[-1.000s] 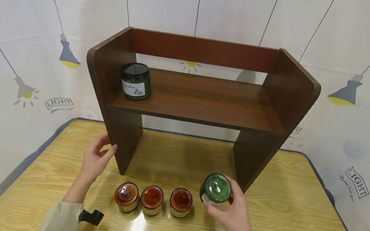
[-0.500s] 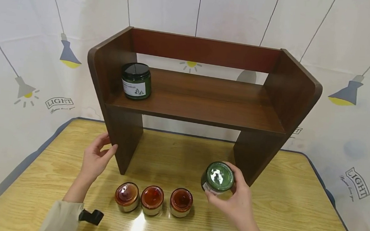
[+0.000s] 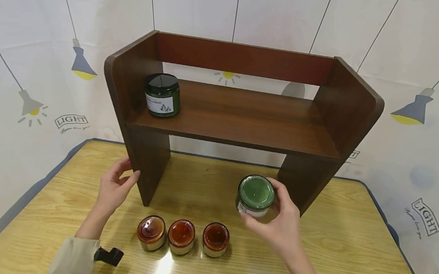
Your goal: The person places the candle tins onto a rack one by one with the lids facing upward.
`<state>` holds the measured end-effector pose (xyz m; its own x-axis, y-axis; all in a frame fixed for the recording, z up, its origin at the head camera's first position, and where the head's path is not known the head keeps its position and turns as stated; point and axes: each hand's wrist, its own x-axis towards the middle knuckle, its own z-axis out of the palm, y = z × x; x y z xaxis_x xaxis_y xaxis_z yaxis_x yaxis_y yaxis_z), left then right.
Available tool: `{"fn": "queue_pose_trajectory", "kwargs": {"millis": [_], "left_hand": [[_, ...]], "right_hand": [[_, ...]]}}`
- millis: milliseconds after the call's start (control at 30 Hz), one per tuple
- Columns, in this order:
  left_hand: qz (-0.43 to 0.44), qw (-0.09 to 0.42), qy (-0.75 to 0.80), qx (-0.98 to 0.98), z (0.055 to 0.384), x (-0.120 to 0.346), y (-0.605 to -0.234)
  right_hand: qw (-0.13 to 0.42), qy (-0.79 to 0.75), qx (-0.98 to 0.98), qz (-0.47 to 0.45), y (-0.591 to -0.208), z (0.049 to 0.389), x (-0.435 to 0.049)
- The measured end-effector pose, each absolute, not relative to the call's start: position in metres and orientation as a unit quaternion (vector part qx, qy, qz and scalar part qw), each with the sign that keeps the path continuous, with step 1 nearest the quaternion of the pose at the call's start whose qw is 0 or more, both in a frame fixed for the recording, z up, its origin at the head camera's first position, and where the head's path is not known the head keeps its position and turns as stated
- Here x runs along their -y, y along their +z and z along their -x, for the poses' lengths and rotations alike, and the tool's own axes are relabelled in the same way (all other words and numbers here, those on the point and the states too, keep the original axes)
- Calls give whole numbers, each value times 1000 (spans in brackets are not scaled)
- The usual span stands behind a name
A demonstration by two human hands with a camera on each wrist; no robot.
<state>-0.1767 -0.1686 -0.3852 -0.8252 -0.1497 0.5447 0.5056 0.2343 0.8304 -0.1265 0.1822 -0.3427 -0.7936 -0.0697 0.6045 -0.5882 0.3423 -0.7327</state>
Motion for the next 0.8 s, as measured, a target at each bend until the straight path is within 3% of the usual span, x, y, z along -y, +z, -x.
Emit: {"fn": "queue_pose_trajectory", "kwargs": {"millis": [800], "left_hand": [[116,275,-602,741,178,169,-388]], "right_hand": [[287,447,809,-254,-304,140,-172]]}}
